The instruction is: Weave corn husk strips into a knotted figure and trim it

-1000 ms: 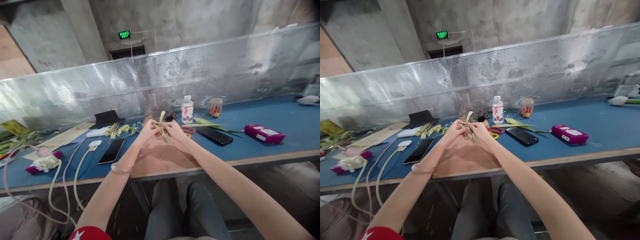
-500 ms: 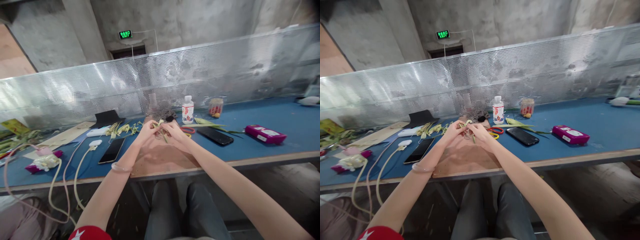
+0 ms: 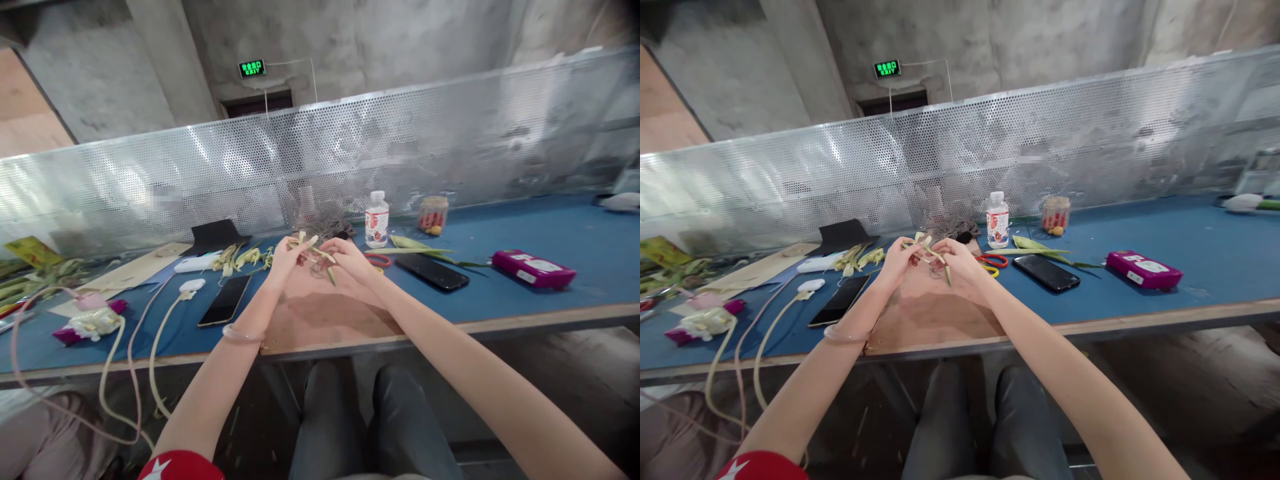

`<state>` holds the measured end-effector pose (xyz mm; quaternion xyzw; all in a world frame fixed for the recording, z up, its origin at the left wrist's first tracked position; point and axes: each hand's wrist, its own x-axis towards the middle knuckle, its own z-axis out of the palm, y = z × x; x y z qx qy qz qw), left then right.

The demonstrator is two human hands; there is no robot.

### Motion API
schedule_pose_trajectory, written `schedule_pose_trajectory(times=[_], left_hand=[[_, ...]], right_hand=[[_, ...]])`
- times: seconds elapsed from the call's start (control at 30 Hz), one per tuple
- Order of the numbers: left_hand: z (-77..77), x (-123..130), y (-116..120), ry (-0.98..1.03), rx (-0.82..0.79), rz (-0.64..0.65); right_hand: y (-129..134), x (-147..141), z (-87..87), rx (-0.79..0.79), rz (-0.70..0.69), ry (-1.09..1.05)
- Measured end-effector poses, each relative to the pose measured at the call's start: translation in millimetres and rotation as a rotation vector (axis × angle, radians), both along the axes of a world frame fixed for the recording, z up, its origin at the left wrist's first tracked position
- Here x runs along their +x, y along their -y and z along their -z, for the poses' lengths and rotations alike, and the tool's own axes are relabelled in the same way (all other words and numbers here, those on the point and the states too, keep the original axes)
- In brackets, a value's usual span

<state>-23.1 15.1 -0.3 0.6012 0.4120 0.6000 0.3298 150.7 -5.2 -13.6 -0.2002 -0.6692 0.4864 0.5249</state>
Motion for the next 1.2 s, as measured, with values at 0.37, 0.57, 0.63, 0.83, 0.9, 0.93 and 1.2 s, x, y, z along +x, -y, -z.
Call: schedule_pose_trajectory(times=[0.37,0.57,0.63,0.83,0.9,0.93,1.2], left_hand=[[-0.1,8.8,14.6,-0.423,0.114,0.059],[-0.5,15.1,20.3,-0.439,0.108,0.155],[-0.9,15.4,20.5,-0.407,0.103,0.179],[-3.2,15.0,21.3,-0.362,0.066,0.229],[-3.5,15.2,20.9,-0.342,0.049,0.236],[-3.4,15.2,20.6,-0.331,0.039,0.244],[0.1,11.6,16.2,-0.251,-0.002,0.311]], right_hand=[[-1.7,2.7,-2.1,0.210,0.361,0.144],[-9.5,7.2,-1.2,0.270,0.529,0.127],[-12.8,8.3,0.6,0.211,0.458,0.119],[-17.0,7.6,4.7,0.103,0.286,0.074],[-16.9,6.9,4.0,0.091,0.270,0.099],[-16.9,6.7,3.5,0.093,0.265,0.116],[-16.6,8.7,3.1,0.115,0.211,0.075]])
